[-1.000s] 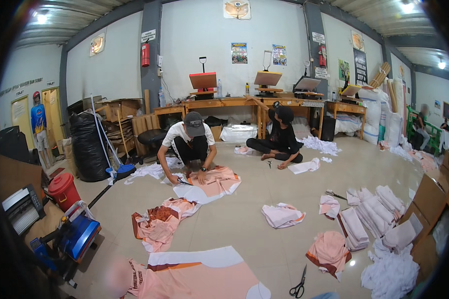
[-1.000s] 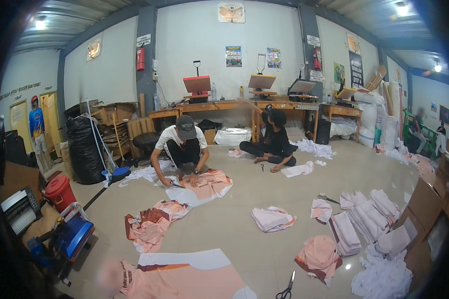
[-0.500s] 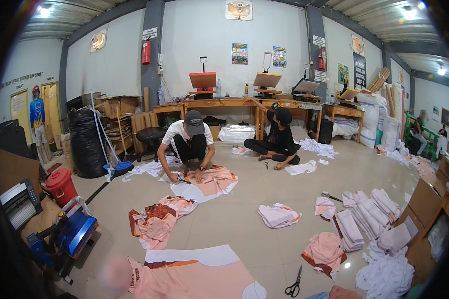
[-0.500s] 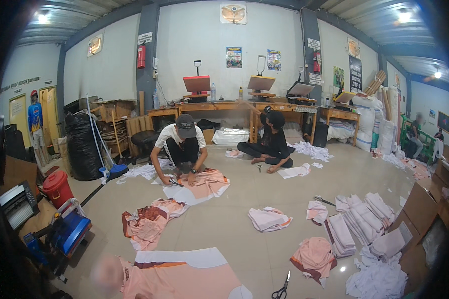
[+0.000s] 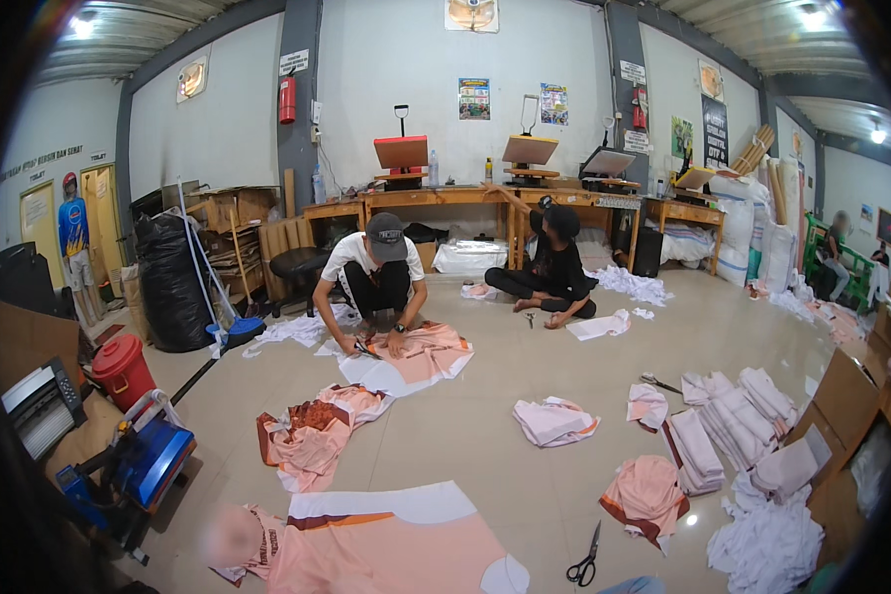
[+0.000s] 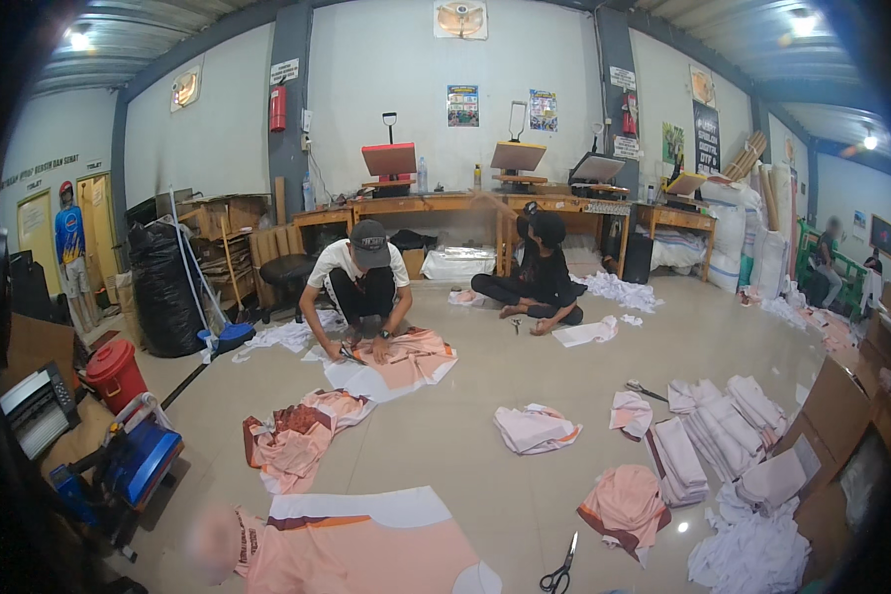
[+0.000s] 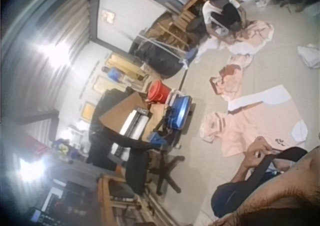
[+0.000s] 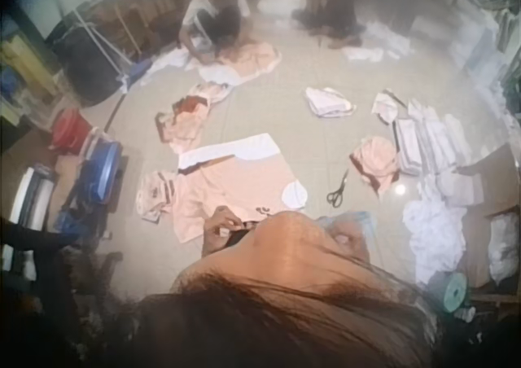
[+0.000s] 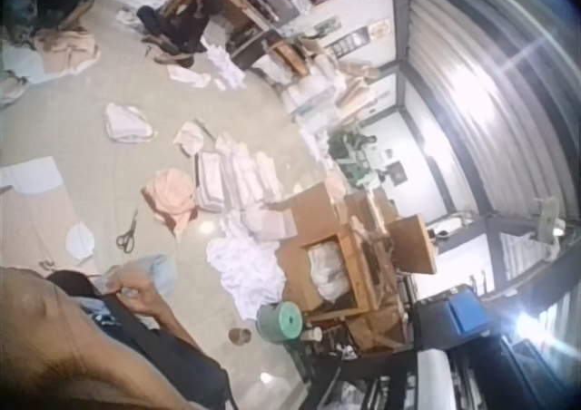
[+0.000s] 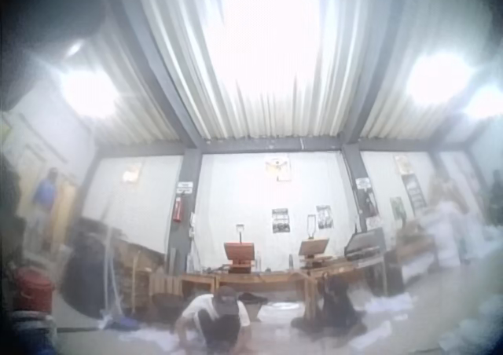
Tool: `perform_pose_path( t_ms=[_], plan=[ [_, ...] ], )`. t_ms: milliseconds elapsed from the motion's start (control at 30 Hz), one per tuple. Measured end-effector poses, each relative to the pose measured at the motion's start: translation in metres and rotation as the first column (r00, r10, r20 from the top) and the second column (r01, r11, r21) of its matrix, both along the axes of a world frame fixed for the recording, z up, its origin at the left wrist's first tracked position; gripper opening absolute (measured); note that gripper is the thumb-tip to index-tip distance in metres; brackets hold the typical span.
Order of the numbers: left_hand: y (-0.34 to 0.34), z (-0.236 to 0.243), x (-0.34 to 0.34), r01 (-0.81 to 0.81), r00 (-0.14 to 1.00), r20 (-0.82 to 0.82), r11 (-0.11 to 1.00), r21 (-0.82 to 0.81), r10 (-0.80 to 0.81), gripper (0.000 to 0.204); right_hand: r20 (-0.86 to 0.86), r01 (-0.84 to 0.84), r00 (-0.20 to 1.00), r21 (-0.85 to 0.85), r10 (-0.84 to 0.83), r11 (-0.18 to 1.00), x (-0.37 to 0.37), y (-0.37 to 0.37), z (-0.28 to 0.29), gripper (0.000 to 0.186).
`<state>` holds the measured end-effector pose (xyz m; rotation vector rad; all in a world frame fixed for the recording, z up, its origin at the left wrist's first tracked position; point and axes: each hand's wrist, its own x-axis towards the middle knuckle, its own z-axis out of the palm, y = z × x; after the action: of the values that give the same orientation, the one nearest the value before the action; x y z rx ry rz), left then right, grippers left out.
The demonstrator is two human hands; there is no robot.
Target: The person sits on the floor and uses scissors to cut a pink t-shirt along a white paper pattern. They repeatedly adjust the fabric and pattern, cut along the edges, and place the cut pieces aside.
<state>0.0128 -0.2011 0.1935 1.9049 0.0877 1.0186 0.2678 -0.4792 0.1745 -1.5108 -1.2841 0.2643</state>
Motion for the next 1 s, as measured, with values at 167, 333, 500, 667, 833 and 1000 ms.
perform_pose_path(
  t_ms=[167,333,500,667,833,1000],
  plan=[
    [0.008,-0.004,-0.013,0.024,0.997,-0.081,0.999,0.044,-0.020,0.026,-0.069,0.044,0.996,-0.090,-0.051,0.995,-0.015,-0.017,0.015,0.021],
    [0.013,0.007,-0.004,-0.256,0.967,0.001,0.967,0.005,0.256,0.025,-0.033,0.311,0.950,0.000,-0.311,0.951,-0.035,0.007,0.069,0.028],
    [0.022,-0.012,0.001,0.176,0.963,-0.177,0.971,-0.161,-0.204,0.027,-0.296,-0.271,0.924,-0.060,0.242,0.961,0.000,-0.001,0.058,0.027],
    [0.013,-0.012,-0.013,0.378,0.810,-0.180,0.731,-0.568,-0.558,0.031,-0.573,-0.448,0.776,-0.209,0.262,0.869,-0.005,0.000,0.038,0.028],
    [0.016,0.011,-0.027,0.471,0.631,-0.371,0.716,-0.515,-0.681,0.039,-0.656,-0.567,0.702,-0.278,0.278,0.775,0.011,-0.010,0.027,0.032],
    [0.016,0.030,-0.024,0.440,0.625,-0.371,0.703,-0.559,-0.687,0.045,-0.682,-0.618,0.663,-0.264,0.310,0.740,0.014,-0.003,0.032,0.033]
  ],
)
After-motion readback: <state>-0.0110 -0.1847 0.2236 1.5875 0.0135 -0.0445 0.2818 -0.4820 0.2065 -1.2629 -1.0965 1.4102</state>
